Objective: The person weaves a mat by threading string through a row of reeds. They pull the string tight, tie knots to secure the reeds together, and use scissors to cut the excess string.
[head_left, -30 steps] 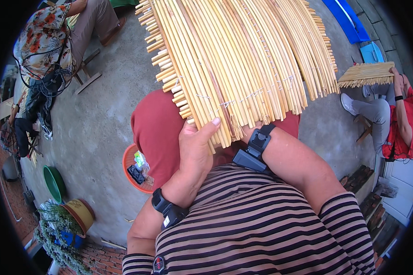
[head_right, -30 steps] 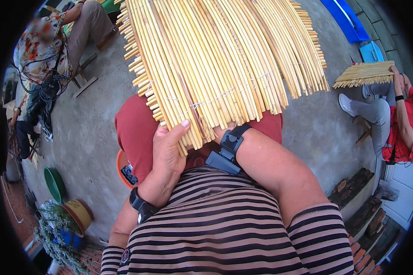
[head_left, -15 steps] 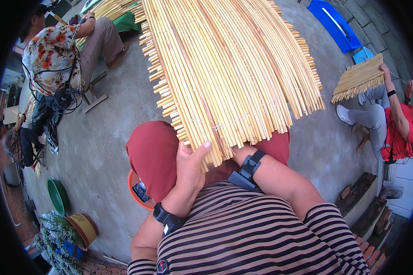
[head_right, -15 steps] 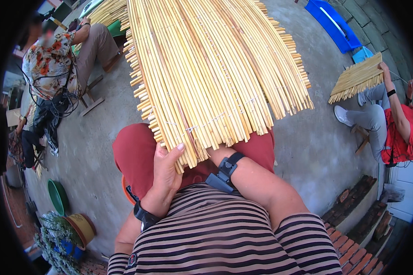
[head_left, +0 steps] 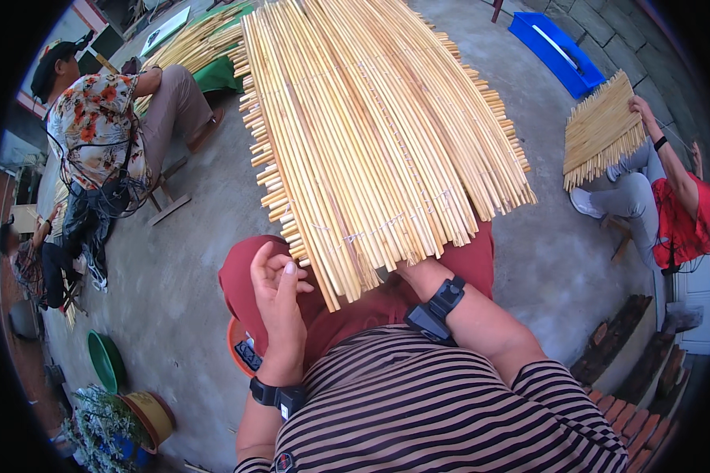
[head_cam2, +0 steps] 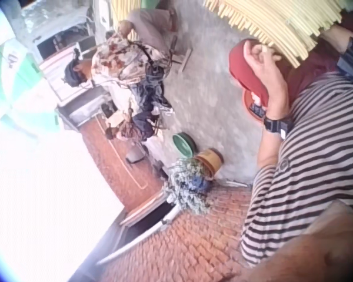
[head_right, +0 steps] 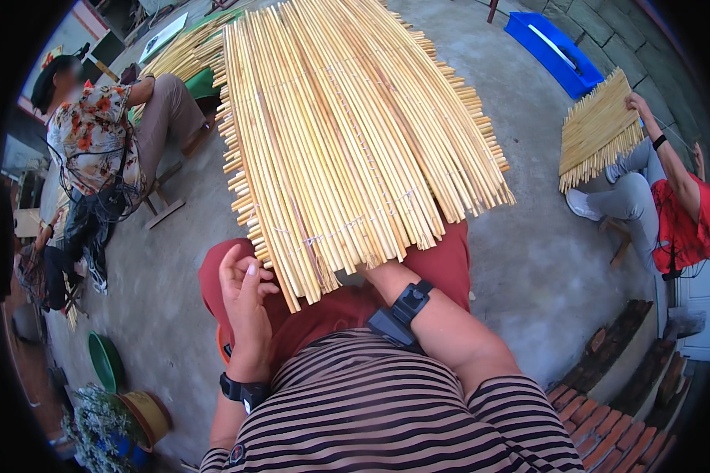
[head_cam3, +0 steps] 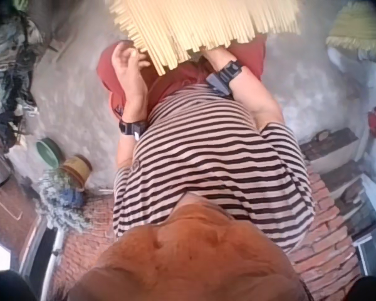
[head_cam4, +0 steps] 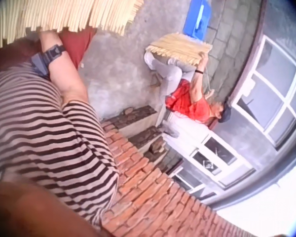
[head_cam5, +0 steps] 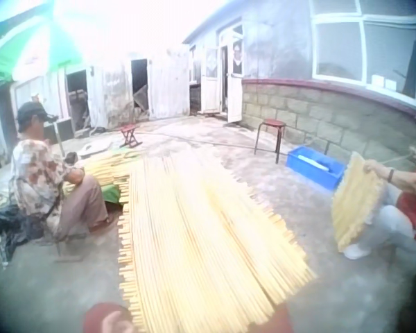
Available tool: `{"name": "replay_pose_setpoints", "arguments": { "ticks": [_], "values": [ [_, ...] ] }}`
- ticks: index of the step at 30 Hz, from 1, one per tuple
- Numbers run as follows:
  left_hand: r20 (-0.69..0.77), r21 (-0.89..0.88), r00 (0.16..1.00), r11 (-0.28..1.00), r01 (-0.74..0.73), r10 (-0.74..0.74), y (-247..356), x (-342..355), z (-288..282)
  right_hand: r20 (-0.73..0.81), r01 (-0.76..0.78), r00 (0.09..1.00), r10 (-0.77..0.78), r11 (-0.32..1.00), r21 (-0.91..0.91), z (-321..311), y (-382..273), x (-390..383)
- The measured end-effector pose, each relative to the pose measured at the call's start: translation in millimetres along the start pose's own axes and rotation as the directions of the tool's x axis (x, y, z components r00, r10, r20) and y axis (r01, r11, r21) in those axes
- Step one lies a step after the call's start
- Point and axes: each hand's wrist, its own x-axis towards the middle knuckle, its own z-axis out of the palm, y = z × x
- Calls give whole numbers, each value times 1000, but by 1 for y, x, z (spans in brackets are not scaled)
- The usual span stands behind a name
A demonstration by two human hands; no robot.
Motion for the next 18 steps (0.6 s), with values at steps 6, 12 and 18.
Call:
{"name": "replay_pose_setpoints", "arguments": {
  "ticks": [6,12,18],
  "values": [
    [544,429,674,524,-736,500,38,17,-1,-8,-44,999,44,999,-13,2,7,0],
    [791,483,571,350,-803,219,15,-3,15,-48,-57,997,56,998,-9,-1,8,-7],
    [719,545,519,86,-834,463,-25,-1,20,-123,-73,990,70,997,-17,-7,10,-14]
  ]
}}
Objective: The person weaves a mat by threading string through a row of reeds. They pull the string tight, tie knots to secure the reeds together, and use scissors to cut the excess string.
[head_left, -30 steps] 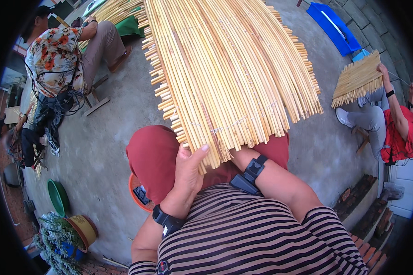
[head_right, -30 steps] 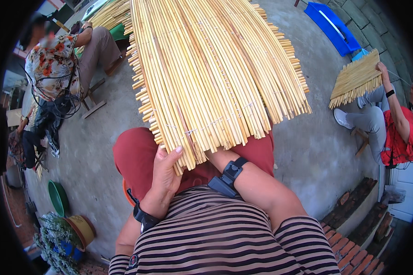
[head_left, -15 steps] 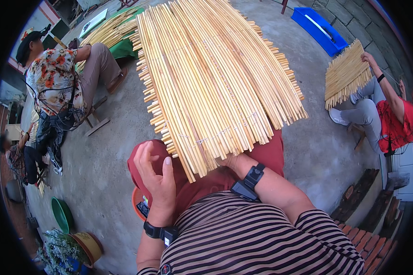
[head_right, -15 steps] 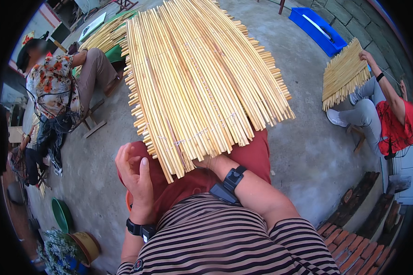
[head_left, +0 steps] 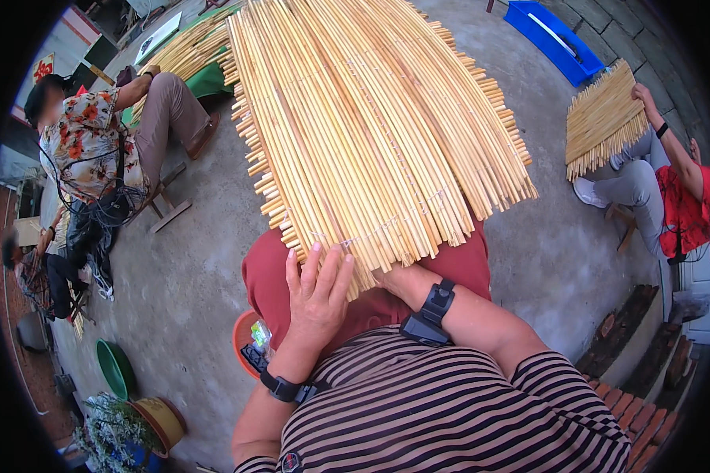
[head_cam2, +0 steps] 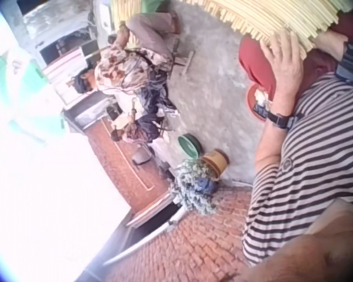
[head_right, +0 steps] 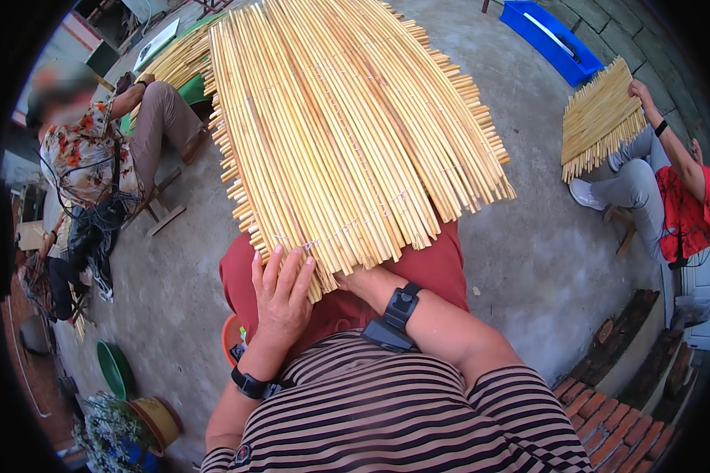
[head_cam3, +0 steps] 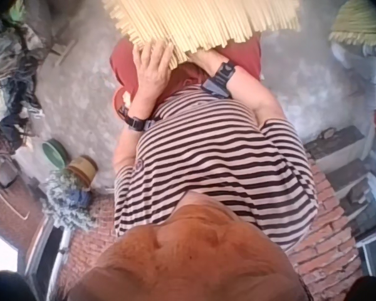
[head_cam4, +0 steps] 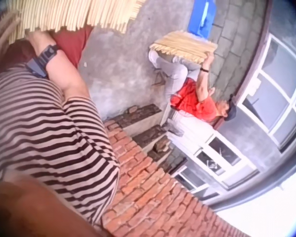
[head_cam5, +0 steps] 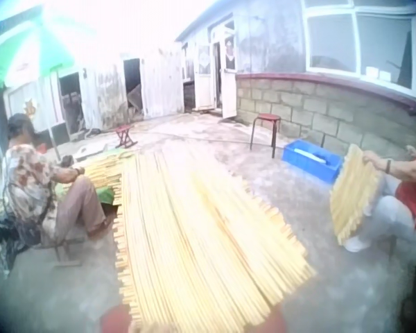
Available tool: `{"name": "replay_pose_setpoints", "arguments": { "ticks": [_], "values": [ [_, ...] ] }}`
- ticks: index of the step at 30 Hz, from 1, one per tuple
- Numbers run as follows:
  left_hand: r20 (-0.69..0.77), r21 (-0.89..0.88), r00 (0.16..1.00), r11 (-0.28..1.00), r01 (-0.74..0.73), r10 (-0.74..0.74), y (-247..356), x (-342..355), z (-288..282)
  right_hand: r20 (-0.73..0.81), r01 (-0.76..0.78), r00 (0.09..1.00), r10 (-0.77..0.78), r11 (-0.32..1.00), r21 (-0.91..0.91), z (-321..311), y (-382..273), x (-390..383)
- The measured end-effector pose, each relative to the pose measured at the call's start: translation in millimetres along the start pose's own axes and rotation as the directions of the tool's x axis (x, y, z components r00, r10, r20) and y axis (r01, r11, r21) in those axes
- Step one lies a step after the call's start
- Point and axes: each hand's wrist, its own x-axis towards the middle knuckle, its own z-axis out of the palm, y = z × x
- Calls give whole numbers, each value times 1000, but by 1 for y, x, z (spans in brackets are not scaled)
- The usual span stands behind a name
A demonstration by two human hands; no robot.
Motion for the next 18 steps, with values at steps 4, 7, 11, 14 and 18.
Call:
{"name": "replay_pose_setpoints", "arguments": {
  "ticks": [4,7,11,14,18],
  "values": [
    [-5,-47,1000,999,9,-10,1,6,-4,-38,-16,999,16,1000,-5,-4,1,-2],
    [-3,-72,1000,997,15,-15,0,7,-5,-66,-32,997,31,999,-11,-8,1,-2],
    [2,-117,998,991,65,-65,2,13,-11,-80,-36,996,34,999,-23,-10,1,3],
    [11,-110,996,990,90,-90,4,13,-11,-94,-37,995,34,999,-28,-9,4,7],
    [76,-98,996,994,46,-39,-2,12,-17,-112,-41,993,36,998,-46,-10,9,8]
  ]
}}
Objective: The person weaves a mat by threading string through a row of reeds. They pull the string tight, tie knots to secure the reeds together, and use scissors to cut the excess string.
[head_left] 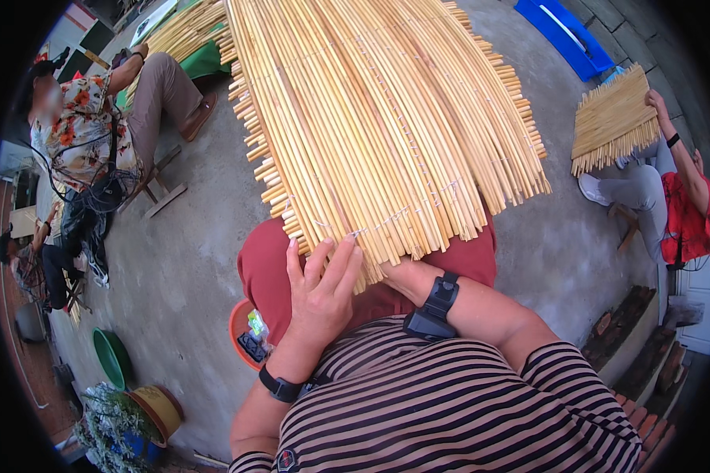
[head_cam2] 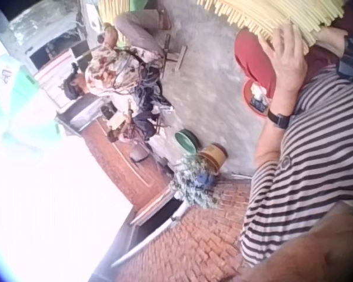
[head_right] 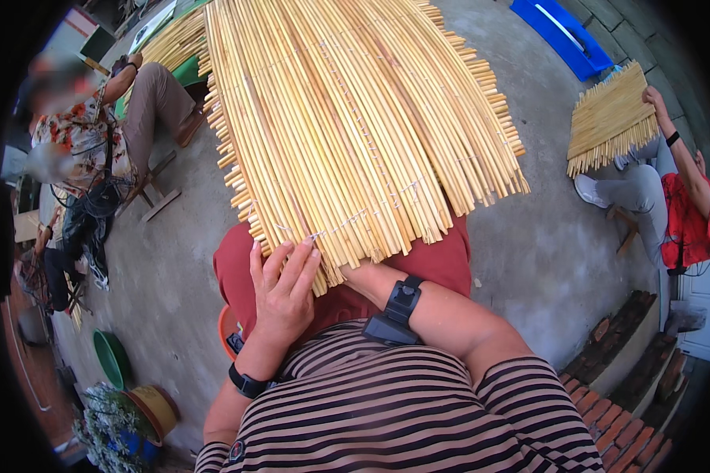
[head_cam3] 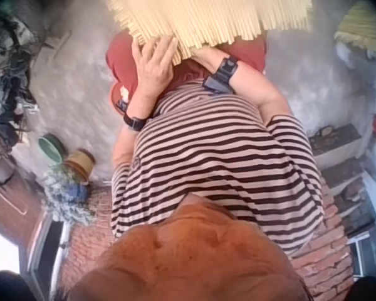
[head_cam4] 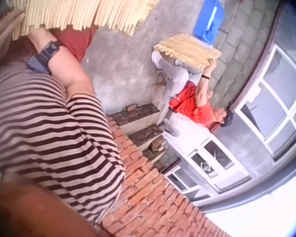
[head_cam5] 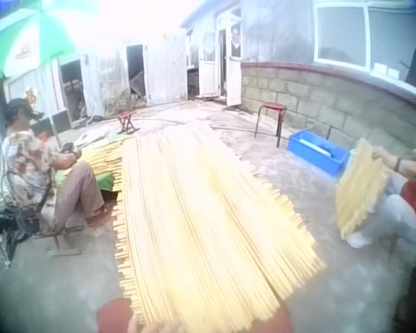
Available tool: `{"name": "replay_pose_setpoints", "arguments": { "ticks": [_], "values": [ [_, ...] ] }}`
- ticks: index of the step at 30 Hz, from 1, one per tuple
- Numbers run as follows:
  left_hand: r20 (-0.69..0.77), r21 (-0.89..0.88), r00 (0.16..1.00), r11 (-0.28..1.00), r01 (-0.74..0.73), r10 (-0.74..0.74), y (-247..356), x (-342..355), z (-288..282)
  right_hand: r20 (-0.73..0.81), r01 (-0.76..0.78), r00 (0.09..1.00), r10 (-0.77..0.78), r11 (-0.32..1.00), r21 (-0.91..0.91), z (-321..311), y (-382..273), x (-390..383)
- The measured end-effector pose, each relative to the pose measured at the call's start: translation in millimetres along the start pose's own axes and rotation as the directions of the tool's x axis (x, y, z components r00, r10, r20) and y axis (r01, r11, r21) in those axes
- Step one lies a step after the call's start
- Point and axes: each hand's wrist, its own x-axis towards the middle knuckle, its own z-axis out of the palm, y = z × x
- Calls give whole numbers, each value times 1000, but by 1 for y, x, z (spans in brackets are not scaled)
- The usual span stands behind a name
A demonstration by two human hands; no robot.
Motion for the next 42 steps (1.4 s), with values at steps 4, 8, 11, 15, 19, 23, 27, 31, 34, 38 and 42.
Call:
{"name": "replay_pose_setpoints", "arguments": {
  "ticks": [4,8,11,15,19,23,27,31,34,38,42],
  "values": [
    [361,-162,931,987,18,43,-6,3,-38,-18,-2,1000,1,1000,-19,0,4,2],
    [15,-433,943,848,306,-333,-8,-12,-36,-55,8,998,-10,999,-39,-2,5,5],
    [56,-553,838,683,478,-542,-21,-17,-22,-86,4,996,-10,998,-69,-4,9,11],
    [184,-863,678,213,457,-712,-18,-3,-11,-123,-9,992,-6,993,-119,-9,14,16],
    [501,-832,530,-212,513,-684,-21,18,-9,-168,-32,986,2,983,-179,-14,18,19],
    [443,-845,523,-144,515,-728,-23,18,-2,-241,-95,970,23,952,-292,-20,26,22],
    [-148,-401,802,776,486,-578,-14,13,-1,-357,-221,933,40,847,-483,-27,28,11],
    [33,-659,740,541,522,-672,-6,17,-8,-2,-124,991,131,934,-335,-35,0,-42],
    [-5,-631,719,561,536,-695,-10,18,-4,289,147,942,-173,983,110,-29,-16,-55],
    [214,-887,660,140,440,-720,-16,16,5,96,237,962,-257,954,182,-15,-20,-50],
    [318,-918,665,-45,393,-676,-19,17,5,-43,305,952,-302,947,99,-13,-17,-46]
  ]
}}
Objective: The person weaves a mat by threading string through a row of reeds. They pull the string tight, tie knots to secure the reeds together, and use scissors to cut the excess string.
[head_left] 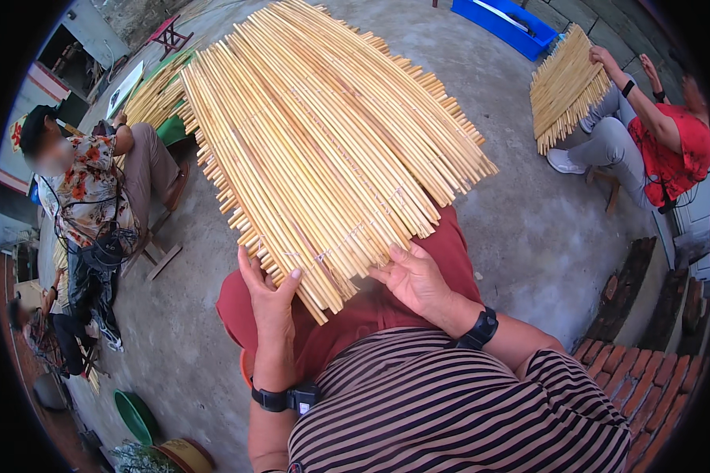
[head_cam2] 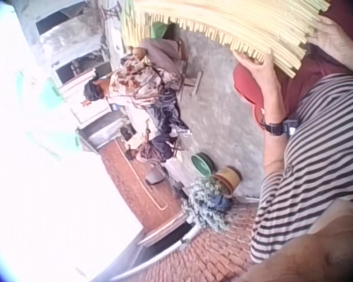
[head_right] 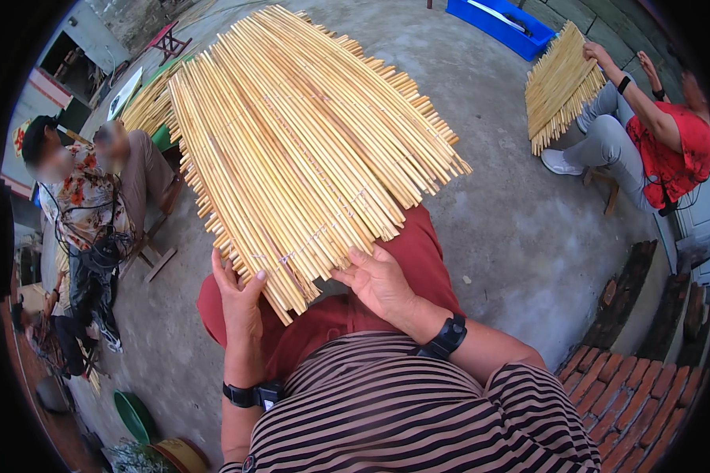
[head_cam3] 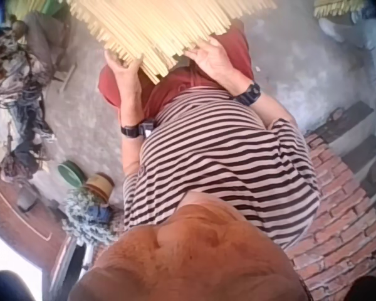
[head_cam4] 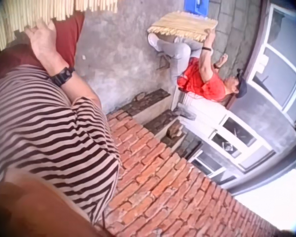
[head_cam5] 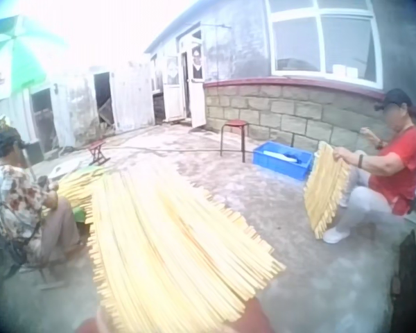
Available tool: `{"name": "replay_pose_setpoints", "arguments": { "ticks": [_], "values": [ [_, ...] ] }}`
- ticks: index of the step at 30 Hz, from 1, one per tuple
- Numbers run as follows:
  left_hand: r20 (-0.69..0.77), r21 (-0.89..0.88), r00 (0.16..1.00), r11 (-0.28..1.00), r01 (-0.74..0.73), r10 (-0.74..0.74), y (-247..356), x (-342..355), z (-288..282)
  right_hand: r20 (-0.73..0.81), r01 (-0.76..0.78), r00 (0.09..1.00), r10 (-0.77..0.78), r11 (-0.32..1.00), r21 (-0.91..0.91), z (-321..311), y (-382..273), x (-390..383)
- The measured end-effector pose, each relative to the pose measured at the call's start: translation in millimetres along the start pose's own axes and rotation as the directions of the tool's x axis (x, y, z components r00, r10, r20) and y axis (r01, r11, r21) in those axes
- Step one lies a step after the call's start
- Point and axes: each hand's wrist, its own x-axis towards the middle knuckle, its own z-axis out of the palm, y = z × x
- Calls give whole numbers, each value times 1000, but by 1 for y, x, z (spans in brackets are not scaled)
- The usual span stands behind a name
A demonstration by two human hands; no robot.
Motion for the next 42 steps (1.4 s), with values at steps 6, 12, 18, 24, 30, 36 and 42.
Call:
{"name": "replay_pose_setpoints", "arguments": {
  "ticks": [6,12,18,24,30,36,42],
  "values": [
    [14,-35,1000,999,-7,7,-1,9,3,-64,-42,997,42,999,3,0,-4,3],
    [53,-111,998,993,32,-26,5,15,3,-135,-22,991,6,993,-116,5,-2,5],
    [44,-74,999,997,-1,4,4,16,4,-86,-3,996,-12,985,-173,2,-3,8],
    [56,-105,998,994,14,-8,-7,20,-1,-38,-15,999,9,988,-153,-7,-1,10],
    [72,-103,997,995,11,-3,-3,20,0,108,-34,993,44,995,-92,-16,-7,9],
    [75,-97,997,995,20,-13,-3,19,-1,55,-4,998,13,988,-157,-6,-7,7],
    [93,-102,996,994,23,-13,-5,19,-2,44,50,998,-42,975,-216,-3,-5,5]
  ]
}}
